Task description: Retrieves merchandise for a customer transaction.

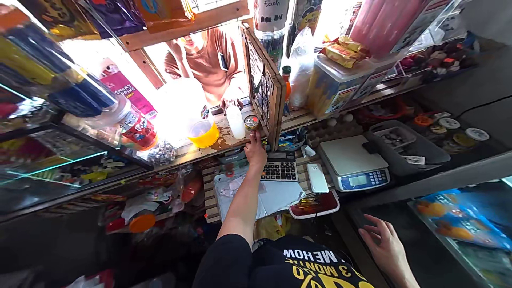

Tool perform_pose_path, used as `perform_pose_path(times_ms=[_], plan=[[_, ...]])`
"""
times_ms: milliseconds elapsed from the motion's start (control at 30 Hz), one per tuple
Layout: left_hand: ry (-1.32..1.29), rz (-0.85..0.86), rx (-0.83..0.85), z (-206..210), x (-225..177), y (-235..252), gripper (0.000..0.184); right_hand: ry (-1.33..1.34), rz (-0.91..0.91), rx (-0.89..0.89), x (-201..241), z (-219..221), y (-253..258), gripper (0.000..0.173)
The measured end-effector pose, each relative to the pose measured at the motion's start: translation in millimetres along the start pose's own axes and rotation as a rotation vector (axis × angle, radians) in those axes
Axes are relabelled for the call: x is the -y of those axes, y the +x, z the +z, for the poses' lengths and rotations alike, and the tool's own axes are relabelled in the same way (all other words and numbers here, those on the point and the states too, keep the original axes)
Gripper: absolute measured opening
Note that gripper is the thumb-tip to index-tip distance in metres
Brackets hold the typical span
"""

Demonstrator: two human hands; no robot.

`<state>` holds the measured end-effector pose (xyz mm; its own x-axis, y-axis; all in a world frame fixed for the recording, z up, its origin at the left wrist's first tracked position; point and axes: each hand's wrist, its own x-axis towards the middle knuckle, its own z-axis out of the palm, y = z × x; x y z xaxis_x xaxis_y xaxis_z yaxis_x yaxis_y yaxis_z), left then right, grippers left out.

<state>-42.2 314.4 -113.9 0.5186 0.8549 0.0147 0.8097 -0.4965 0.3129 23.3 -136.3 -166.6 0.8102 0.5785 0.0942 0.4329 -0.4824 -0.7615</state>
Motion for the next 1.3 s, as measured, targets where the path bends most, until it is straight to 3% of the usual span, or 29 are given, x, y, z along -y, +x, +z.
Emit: perform_pose_path(times_ms=[167,433,1300], plan=[[0.053,0.018,0.050,0,2,-1,0.090,-0.040,-0.064,0.098,3,8,5,0.042],[0.046,0.035,0.071,-1,4,-2,0.089,-0.056,-0.121,0.234,6,16,8,0.034],[0.161,0.027,0.108,3,5,-1,0.093,-0.063,-0.059,0.313,-4,26,13,0.034]])
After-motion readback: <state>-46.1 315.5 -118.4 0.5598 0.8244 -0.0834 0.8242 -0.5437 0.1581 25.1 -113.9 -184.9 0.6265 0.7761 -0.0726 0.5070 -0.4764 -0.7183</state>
